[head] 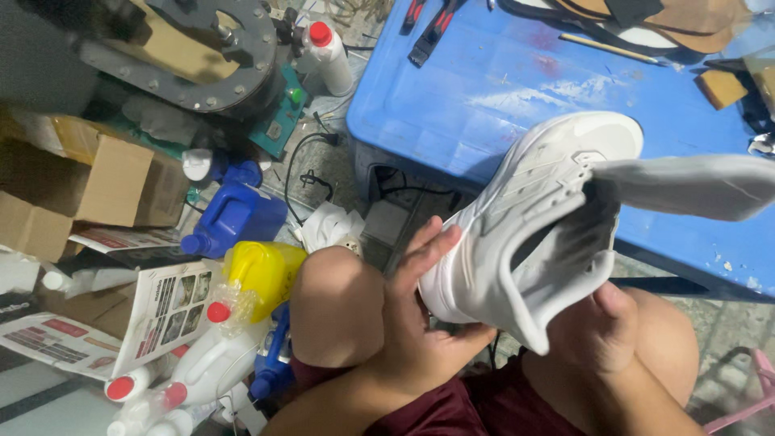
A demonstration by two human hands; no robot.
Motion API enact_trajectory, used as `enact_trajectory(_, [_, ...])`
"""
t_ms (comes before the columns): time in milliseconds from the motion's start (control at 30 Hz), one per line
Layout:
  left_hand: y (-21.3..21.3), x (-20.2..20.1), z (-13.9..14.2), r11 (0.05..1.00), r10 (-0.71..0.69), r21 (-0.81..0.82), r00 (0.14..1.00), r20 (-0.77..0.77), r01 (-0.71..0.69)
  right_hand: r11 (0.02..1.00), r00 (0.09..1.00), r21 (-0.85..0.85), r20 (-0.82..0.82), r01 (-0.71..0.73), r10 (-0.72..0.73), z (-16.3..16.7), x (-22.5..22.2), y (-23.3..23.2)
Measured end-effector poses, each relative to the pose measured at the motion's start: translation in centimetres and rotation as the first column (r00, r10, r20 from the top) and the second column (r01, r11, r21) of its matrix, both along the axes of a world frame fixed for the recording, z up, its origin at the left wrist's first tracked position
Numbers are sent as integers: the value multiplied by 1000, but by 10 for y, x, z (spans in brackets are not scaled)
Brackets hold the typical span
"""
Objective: The person inserts a yellow shoe tree into a white sneaker and places it into a shoe repair press machine. After removing the shoe, they inspect it and use a pair of pliers to work on the sole area.
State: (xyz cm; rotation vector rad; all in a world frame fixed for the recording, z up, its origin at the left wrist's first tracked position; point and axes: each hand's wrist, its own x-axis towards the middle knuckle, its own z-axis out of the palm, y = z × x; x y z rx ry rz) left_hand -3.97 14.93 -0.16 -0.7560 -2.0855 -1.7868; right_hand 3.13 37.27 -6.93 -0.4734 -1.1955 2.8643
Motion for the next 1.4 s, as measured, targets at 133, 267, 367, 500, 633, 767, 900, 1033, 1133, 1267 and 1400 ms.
enact_trajectory(133, [0,1,-2,988,-146,-73,982,-120,138,966,995,-251,55,-70,87,-25,15,9])
enact_trajectory(267, [-1,6,-2,967,-219,-125,975,23,221,963,990,-257,89,-84,110,-49,23,17])
enact_trajectory(367, [-2,6,-1,959,-275,-62,961,34,276,961,984,-271,151,-48,92,-54,26,21])
enact_trajectory(500, [-5,3,2,964,-256,-60,965,59,259,994,981,-103,186,-38,57,-35,27,19])
enact_trajectory(633, [-8,1,4,954,-294,-47,954,65,297,999,989,-11,145,-35,37,-7,19,9])
enact_trajectory(767, [-6,2,3,952,-303,-18,950,71,305,994,988,105,152,-15,-1,9,10,1])
enact_trajectory(900, [-4,3,2,953,-301,1,949,92,302,982,987,186,160,-27,-3,10,14,0])
enact_trajectory(1033, [-3,4,3,951,-308,13,945,107,308,978,978,206,208,-22,-22,2,17,1])
enact_trajectory(1133, [-3,3,-1,918,-392,178,882,260,355,989,987,145,163,-11,-13,2,13,10])
enact_trajectory(1267, [0,-4,-17,747,-654,590,497,571,305,999,993,-33,111,-36,39,19,6,21])
enact_trajectory(1400, [13,-14,-38,727,-681,606,458,572,323,991,996,-107,24,-83,86,34,-4,10])
